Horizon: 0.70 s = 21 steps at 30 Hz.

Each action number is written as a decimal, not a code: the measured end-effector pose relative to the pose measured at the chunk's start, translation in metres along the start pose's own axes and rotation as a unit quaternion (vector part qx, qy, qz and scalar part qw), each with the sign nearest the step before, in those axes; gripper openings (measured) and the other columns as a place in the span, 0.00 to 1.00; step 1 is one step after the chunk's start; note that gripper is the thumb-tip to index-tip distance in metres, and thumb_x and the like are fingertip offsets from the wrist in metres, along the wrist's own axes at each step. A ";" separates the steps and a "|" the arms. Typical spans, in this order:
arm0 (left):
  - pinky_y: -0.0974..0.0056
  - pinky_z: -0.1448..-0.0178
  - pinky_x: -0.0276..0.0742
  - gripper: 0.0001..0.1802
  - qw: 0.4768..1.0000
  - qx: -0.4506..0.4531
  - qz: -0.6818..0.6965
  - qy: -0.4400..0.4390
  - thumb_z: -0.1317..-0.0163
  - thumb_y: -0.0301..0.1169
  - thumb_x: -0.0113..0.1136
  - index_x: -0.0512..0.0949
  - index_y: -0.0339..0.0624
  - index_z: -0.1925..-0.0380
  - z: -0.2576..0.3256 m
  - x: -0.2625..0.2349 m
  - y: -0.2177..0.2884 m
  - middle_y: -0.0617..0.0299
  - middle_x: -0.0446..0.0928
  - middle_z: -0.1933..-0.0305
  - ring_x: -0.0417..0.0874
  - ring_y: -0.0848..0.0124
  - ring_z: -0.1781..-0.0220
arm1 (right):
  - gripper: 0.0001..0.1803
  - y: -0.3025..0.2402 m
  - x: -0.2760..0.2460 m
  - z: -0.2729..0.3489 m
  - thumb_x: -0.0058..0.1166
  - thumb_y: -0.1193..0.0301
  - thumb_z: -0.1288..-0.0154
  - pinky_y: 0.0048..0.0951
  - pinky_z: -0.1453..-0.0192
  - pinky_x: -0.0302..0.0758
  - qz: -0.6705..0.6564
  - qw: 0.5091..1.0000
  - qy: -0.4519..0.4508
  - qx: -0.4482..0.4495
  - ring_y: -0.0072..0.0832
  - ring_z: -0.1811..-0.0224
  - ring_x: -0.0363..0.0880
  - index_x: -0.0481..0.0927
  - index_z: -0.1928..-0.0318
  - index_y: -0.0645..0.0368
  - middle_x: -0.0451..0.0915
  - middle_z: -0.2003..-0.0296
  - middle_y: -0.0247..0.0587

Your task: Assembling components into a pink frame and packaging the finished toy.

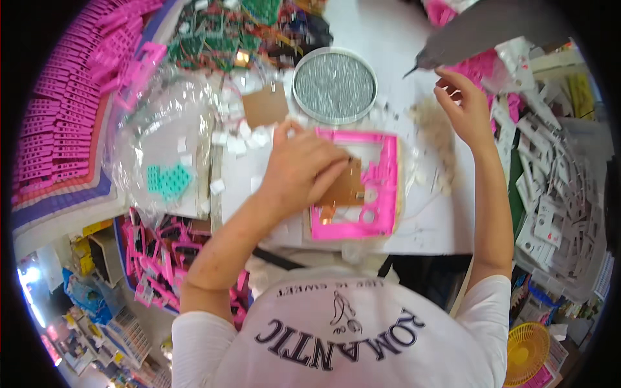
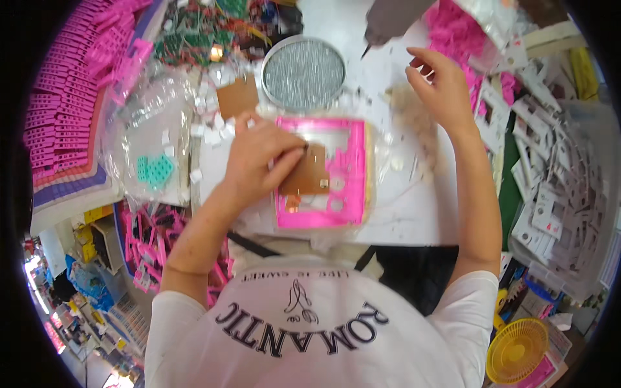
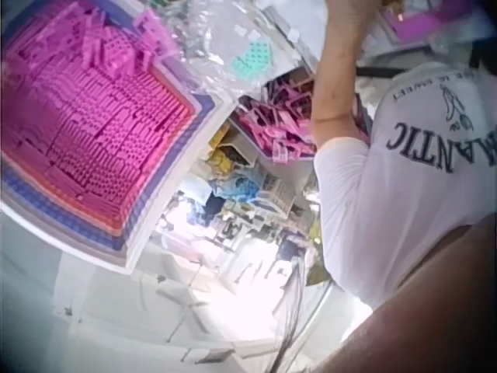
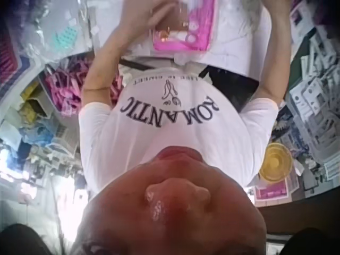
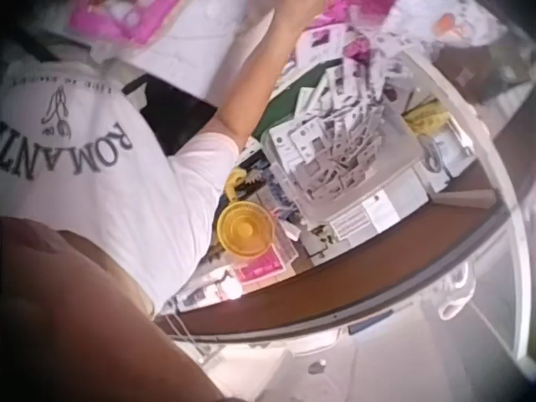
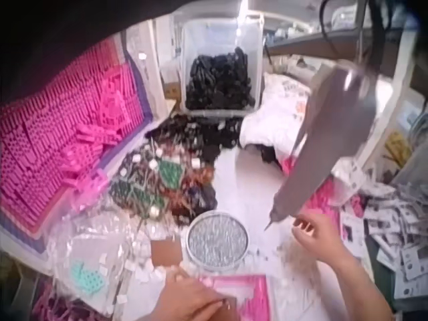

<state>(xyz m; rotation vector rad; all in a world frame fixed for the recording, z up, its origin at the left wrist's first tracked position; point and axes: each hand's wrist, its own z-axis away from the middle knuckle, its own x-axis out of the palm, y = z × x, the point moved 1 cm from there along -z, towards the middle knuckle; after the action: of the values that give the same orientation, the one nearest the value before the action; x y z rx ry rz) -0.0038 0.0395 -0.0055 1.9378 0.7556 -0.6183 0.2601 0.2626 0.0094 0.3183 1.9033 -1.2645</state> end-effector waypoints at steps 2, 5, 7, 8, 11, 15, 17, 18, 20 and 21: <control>0.52 0.39 0.64 0.06 0.999 -0.032 0.011 0.004 0.40 0.32 0.70 0.85 0.52 0.63 0.001 0.003 -0.004 0.67 0.84 0.66 0.83 0.66 0.61 | 0.23 0.004 -0.002 -0.053 0.62 0.71 0.39 0.34 0.44 0.76 0.049 0.998 -0.040 -0.026 0.36 0.51 0.81 0.82 0.42 0.58 0.84 0.54 0.44; 0.52 0.36 0.65 0.06 0.996 -0.085 0.040 -0.009 0.39 0.34 0.69 0.86 0.52 0.62 0.005 0.004 0.000 0.66 0.85 0.66 0.83 0.67 0.62 | 0.24 0.042 0.023 -0.148 0.61 0.70 0.38 0.38 0.37 0.75 0.133 0.973 -0.055 -0.180 0.44 0.44 0.80 0.81 0.41 0.59 0.83 0.48 0.50; 0.52 0.34 0.65 0.06 0.993 -0.113 0.037 -0.026 0.38 0.35 0.69 0.87 0.53 0.62 0.008 0.003 0.001 0.66 0.84 0.67 0.83 0.68 0.62 | 0.25 0.046 0.049 -0.211 0.61 0.68 0.38 0.42 0.34 0.73 0.198 0.941 -0.042 -0.270 0.50 0.40 0.78 0.80 0.40 0.59 0.81 0.44 0.53; 0.51 0.34 0.66 0.06 0.994 -0.101 0.042 -0.011 0.40 0.34 0.70 0.87 0.52 0.63 0.007 0.003 0.002 0.66 0.84 0.68 0.82 0.67 0.64 | 0.26 0.038 0.059 -0.232 0.61 0.68 0.38 0.43 0.33 0.72 0.239 0.930 -0.033 -0.278 0.52 0.38 0.76 0.79 0.39 0.58 0.80 0.43 0.54; 0.51 0.36 0.68 0.07 0.995 -0.088 0.046 0.007 0.42 0.32 0.73 0.86 0.50 0.64 0.008 0.002 0.006 0.66 0.84 0.69 0.81 0.67 0.67 | 0.26 0.003 0.090 -0.289 0.59 0.62 0.35 0.48 0.30 0.69 0.296 0.925 -0.049 -0.234 0.53 0.33 0.71 0.78 0.37 0.55 0.74 0.36 0.57; 0.51 0.36 0.68 0.07 0.995 -0.088 0.052 -0.008 0.43 0.32 0.73 0.85 0.50 0.65 0.011 0.003 0.000 0.67 0.84 0.69 0.81 0.69 0.67 | 0.27 -0.014 0.152 -0.370 0.59 0.51 0.32 0.51 0.27 0.67 0.257 0.902 0.114 -0.328 0.53 0.30 0.66 0.79 0.35 0.45 0.72 0.32 0.53; 0.51 0.36 0.68 0.07 0.994 -0.087 0.060 -0.015 0.43 0.32 0.73 0.85 0.50 0.65 0.013 0.002 -0.002 0.67 0.84 0.69 0.82 0.69 0.67 | 0.28 -0.041 0.174 -0.389 0.56 0.41 0.35 0.64 0.26 0.61 0.200 0.933 0.057 -0.292 0.57 0.23 0.54 0.79 0.36 0.27 0.67 0.27 0.38; 0.52 0.37 0.69 0.07 0.994 -0.090 0.067 -0.018 0.44 0.30 0.73 0.85 0.50 0.65 0.014 0.001 -0.001 0.68 0.84 0.68 0.81 0.69 0.67 | 0.29 -0.061 0.188 -0.389 0.56 0.40 0.36 0.71 0.27 0.58 0.264 0.925 0.019 -0.273 0.56 0.21 0.50 0.79 0.36 0.25 0.65 0.25 0.36; 0.52 0.37 0.70 0.08 0.993 -0.089 0.081 0.001 0.45 0.30 0.74 0.84 0.49 0.65 0.015 0.003 0.000 0.68 0.84 0.68 0.81 0.69 0.67 | 0.32 -0.076 0.198 -0.397 0.56 0.36 0.38 0.88 0.32 0.49 0.362 0.913 -0.088 -0.168 0.53 0.17 0.43 0.76 0.34 0.21 0.57 0.20 0.28; 0.53 0.37 0.70 0.08 0.992 -0.088 0.094 0.007 0.45 0.30 0.74 0.84 0.49 0.65 0.016 0.004 0.001 0.68 0.84 0.67 0.81 0.68 0.68 | 0.35 -0.070 0.194 -0.407 0.55 0.35 0.39 0.91 0.32 0.46 0.355 0.917 -0.143 -0.110 0.53 0.17 0.42 0.74 0.32 0.23 0.56 0.20 0.27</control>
<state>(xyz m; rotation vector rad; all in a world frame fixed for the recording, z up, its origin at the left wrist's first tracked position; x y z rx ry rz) -0.0026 0.0262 -0.0144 1.8264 0.6070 -0.4107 -0.1029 0.5375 -0.0191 0.6026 1.4519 -0.5654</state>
